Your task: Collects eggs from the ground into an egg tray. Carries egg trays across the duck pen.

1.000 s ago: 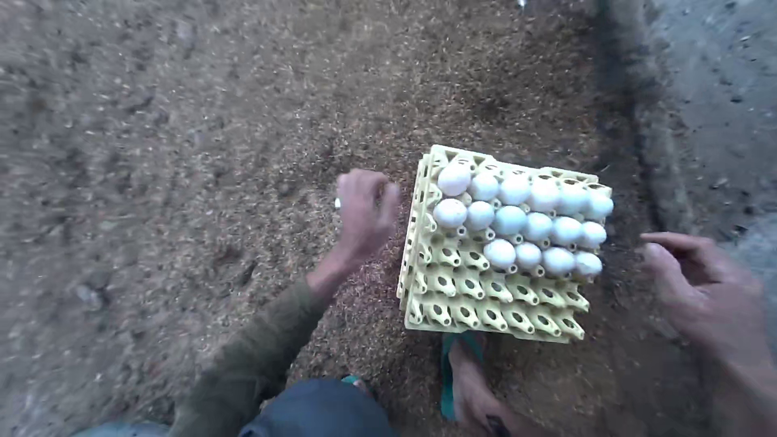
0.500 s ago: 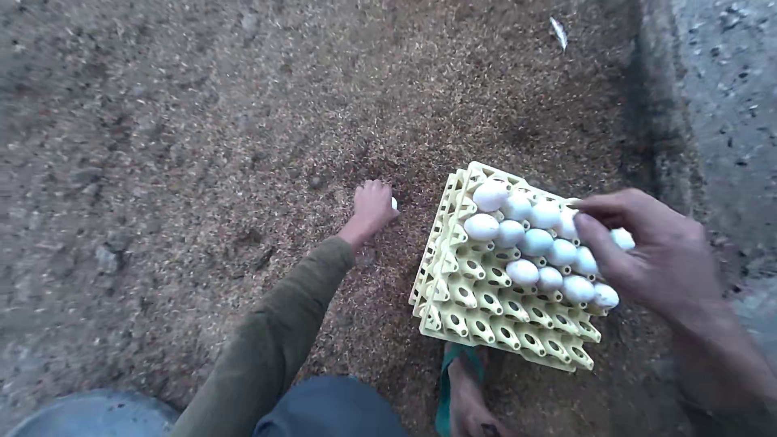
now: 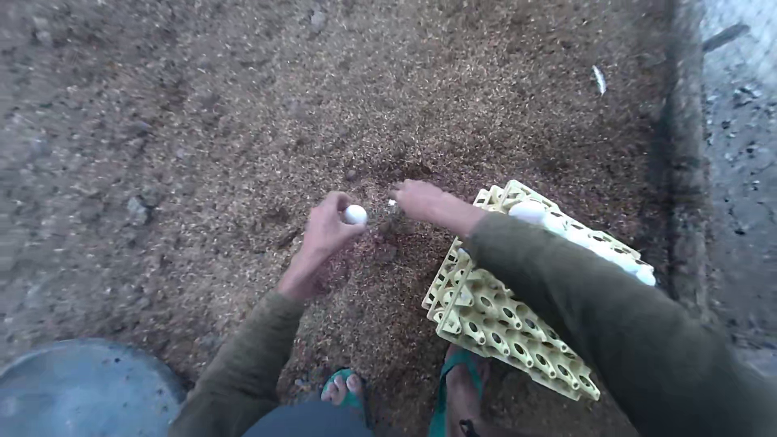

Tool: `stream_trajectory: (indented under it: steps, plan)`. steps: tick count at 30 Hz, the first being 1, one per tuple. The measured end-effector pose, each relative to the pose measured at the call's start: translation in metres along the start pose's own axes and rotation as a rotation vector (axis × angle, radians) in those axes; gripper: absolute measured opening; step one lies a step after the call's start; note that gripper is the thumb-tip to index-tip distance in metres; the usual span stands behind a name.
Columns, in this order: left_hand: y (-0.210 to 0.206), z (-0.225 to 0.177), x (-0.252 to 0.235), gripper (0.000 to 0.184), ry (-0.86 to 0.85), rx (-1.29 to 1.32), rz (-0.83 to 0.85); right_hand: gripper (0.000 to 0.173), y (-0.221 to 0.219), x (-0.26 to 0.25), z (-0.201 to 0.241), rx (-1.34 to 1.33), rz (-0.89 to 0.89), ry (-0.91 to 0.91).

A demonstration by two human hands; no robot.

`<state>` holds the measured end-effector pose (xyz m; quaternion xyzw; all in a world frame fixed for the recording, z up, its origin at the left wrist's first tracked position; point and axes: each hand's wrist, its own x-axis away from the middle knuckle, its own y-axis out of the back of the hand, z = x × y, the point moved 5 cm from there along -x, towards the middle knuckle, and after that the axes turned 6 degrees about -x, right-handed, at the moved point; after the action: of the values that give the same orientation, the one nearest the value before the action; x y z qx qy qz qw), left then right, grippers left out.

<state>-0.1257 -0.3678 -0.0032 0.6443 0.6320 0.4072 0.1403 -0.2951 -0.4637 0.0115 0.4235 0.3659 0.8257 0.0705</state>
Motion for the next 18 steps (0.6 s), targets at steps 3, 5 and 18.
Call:
stream_trajectory:
  steps: [3,5,18]
  plan:
    - [0.028,0.015,0.021,0.066,0.080,0.095,-0.087,0.048,-0.036,-0.039,0.002,0.005,0.051,0.069]
    - [0.038,0.020,0.032,0.068,0.122,0.145,-0.102,0.062,-0.061,-0.068,-0.016,0.096,0.085,0.073]
    - [0.052,0.054,0.049,0.068,0.047,0.454,-0.143,0.076,-0.063,-0.013,-0.010,0.170,0.256,-0.158]
